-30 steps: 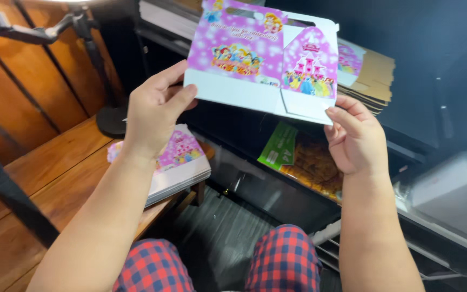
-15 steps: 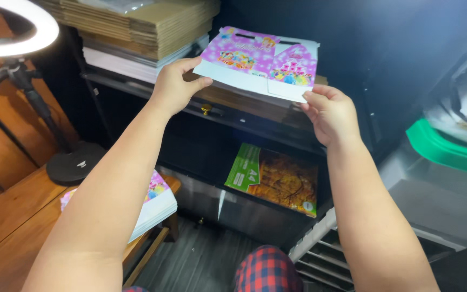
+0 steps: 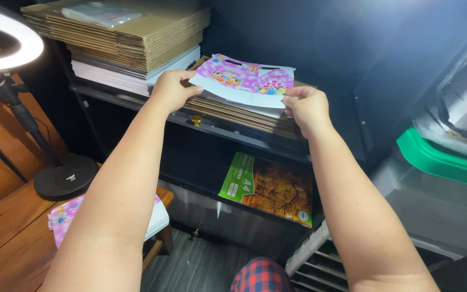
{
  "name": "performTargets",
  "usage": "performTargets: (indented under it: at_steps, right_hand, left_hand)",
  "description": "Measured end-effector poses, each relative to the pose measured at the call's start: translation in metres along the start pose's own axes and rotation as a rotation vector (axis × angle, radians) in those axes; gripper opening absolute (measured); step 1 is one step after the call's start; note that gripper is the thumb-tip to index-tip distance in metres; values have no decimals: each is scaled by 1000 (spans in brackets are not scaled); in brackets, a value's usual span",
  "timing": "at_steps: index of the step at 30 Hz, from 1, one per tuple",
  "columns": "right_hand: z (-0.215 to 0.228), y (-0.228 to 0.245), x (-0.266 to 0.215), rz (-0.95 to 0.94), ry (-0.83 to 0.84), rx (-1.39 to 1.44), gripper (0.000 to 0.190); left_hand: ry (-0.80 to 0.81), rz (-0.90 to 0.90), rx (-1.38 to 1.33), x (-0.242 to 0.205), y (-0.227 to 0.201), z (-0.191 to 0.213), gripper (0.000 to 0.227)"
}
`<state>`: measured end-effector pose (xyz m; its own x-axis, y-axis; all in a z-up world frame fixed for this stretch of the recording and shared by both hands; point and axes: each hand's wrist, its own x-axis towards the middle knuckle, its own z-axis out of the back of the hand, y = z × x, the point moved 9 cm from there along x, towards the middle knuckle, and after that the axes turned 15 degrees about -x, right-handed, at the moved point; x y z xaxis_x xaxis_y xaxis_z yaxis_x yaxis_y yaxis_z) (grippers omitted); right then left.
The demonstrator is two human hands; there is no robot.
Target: The person organizes stationery items by placing a package of photo paper into a shelf and then stacking multiple pink gift bags on top of a pile of cardboard boxes on the same shelf.
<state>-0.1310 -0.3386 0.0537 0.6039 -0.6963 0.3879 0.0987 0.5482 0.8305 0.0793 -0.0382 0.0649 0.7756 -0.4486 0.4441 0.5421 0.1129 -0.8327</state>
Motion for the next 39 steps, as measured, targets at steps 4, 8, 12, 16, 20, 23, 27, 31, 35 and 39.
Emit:
performTargets:
  at_steps: [4, 8, 12, 16, 20, 23, 27, 31, 35, 39]
  right_hand:
    - [-3, 2, -2, 42, 30, -80, 23]
    - [-1, 12, -12, 61, 27, -322, 17]
    - [-2, 9, -9, 67, 32, -496, 14]
    - [-1, 17, -15, 78, 40, -530, 14]
    - [-2, 22, -21, 100, 69, -559, 16]
    - [-2, 25, -25, 114, 76, -578, 16]
    - [-4, 24, -26, 150, 77, -603, 16]
    - [-5, 20, -23, 165, 73, -618, 16]
    - [-3, 27, -25, 239, 29, -648, 15]
    - [-9, 55, -53, 482, 0, -623, 20]
  left_hand:
    - [20, 12, 34, 3, 6, -1, 54]
    - [60, 49, 124, 6, 14, -7, 50]
    - [69, 69, 249, 6, 15, -5, 48]
    - [88, 90, 317, -3, 5, -4, 48]
    - [104, 86, 366, -2, 9, -6, 48]
    - [112, 79, 385, -7, 5, -7, 47]
    - [110, 80, 387, -12, 4, -8, 46]
    - [113, 91, 384, -13, 1, -8, 46]
    - [101, 91, 378, -16, -3, -8, 44]
    - [71, 89, 290, -19, -6, -6, 42]
